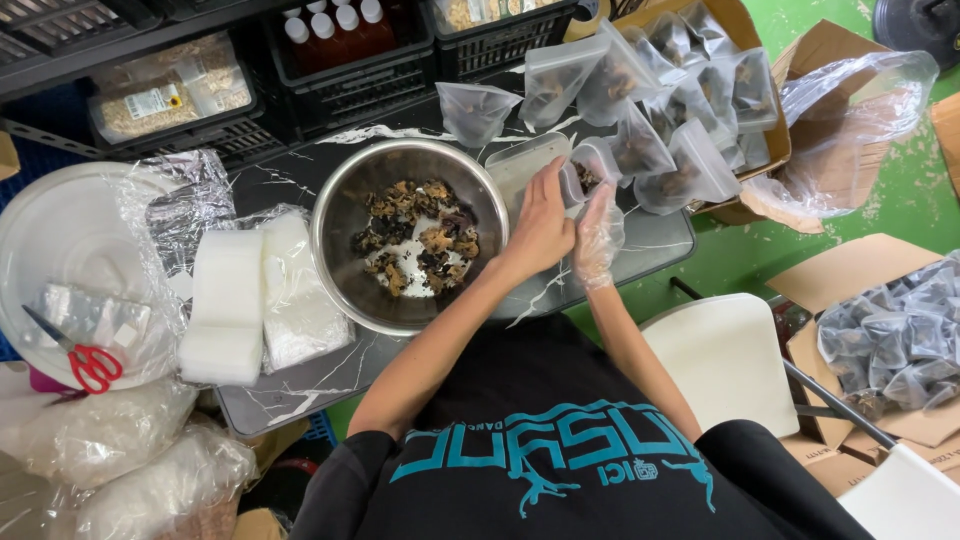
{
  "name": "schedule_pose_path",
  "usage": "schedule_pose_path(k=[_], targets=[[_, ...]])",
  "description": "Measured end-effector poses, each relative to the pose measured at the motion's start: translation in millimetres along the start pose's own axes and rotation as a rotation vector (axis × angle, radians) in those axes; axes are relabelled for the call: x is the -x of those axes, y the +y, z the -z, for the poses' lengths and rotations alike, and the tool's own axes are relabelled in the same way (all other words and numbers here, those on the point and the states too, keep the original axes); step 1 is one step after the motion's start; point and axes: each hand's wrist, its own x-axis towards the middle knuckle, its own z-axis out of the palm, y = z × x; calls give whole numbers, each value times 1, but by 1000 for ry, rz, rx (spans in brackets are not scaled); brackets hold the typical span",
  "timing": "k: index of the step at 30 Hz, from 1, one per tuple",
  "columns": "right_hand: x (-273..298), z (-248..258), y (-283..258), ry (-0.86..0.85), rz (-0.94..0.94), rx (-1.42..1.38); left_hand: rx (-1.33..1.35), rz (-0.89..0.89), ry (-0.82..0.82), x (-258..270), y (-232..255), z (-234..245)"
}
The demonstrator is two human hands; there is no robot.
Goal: The person puts dried food items into plastic bags by hand, weighs them on a digital scale, and seals the bags. They organize the filled bags into a cardboard box.
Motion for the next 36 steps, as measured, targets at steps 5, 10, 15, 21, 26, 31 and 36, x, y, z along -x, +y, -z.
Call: schedule_pose_path(k=[5,10,15,21,26,31,36], targets=[[-72,76,10,19,-59,-457,-178,-164,174,-11,7,23],[-157,157,-17,28,37,-683,251,-310,243,-20,10,50],[-182,190,-32,-38,-129,-1607,285,-302,281,-7,14,82],[-174,199,-47,-276,-201,-1546,264,-254,165,5,-14,84],[-174,197,-32,-384,-265,-1517,225,-138,250,3,0,73],[-95,117,16,-204,-62,-1022,275,-196,135,-13,9,57],[-37,42,53,11,182,-371,344,-182,81,-31,27,43]])
